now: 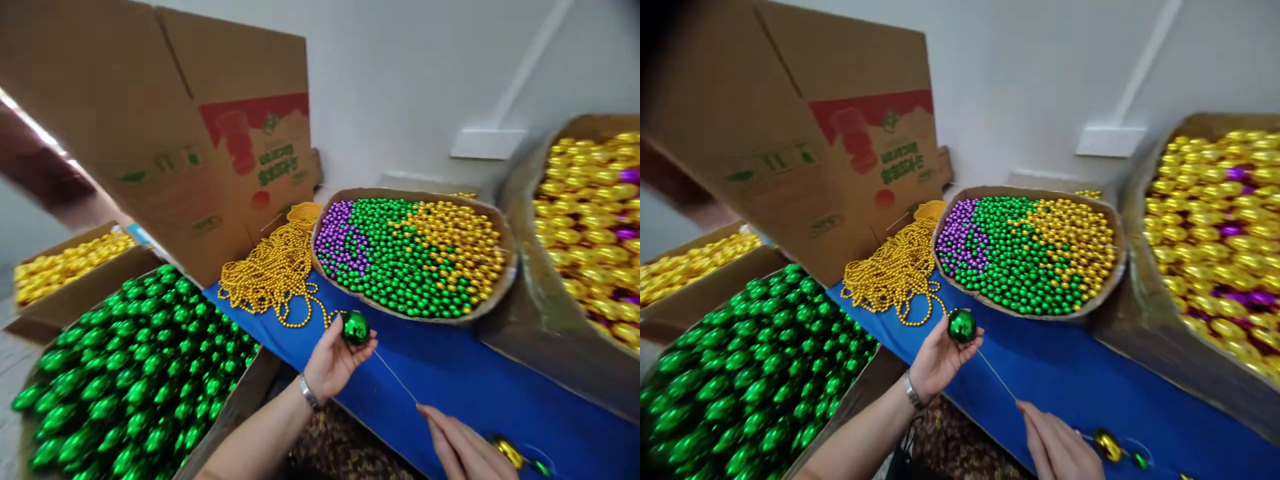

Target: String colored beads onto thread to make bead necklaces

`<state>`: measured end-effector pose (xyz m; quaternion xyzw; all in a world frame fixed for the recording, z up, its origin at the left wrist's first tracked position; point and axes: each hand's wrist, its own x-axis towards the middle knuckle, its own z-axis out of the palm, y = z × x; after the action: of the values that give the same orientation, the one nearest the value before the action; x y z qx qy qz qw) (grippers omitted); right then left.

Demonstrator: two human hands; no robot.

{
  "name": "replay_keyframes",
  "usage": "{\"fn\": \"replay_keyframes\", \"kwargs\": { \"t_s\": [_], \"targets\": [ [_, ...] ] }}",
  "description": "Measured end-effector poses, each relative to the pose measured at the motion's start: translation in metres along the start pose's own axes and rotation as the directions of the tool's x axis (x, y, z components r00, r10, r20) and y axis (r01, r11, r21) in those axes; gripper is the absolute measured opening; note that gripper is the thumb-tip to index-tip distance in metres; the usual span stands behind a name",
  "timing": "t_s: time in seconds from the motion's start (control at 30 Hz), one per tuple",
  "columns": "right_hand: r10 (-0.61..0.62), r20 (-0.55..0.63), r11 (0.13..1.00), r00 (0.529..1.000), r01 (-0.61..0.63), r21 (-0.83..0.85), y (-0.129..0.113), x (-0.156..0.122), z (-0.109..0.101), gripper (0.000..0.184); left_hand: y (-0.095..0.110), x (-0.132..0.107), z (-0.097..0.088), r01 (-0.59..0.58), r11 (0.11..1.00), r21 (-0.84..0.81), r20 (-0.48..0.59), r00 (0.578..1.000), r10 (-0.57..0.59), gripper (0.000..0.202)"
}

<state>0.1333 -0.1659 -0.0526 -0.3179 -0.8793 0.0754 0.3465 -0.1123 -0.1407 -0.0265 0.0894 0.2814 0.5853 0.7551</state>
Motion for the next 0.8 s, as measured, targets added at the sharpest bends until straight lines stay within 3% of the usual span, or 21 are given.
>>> {"fn": "replay_keyframes", "kwargs": {
  "t_s": [0.3, 0.4, 0.53, 0.7, 0.8],
  "targets": [
    [0.126, -0.044, 0.99, 0.991, -0.129, -0.062, -0.002, -0.013, -0.004, 0.028, -0.022, 0.009, 0.017, 0.009, 0.996, 0.09, -0.064, 0.998, -0.004, 0.04],
    [0.112, -0.046, 0.987, 0.993, -0.116, -0.112, 0.0, -0.017, -0.003, 0.028, -0.029, 0.007, 0.018, -0.056, 0.983, 0.176, -0.024, 0.998, 0.062, 0.039],
    [0.119, -0.066, 0.981, 0.991, -0.128, -0.143, 0.001, -0.017, 0.003, 0.029, -0.044, 0.001, 0.023, -0.232, 0.907, 0.353, 0.075, 0.973, 0.219, 0.05],
    [0.176, -0.075, 0.974, 0.982, -0.184, -0.134, 0.0, -0.018, 0.008, 0.032, -0.056, -0.002, 0.029, -0.174, 0.898, 0.404, 0.105, 0.984, 0.143, 0.052],
    [0.171, -0.065, 0.972, 0.983, -0.179, -0.151, 0.005, -0.023, 0.001, 0.032, -0.048, 0.004, 0.027, -0.218, 0.868, 0.446, 0.11, 0.976, 0.189, 0.051]
  ]
}}
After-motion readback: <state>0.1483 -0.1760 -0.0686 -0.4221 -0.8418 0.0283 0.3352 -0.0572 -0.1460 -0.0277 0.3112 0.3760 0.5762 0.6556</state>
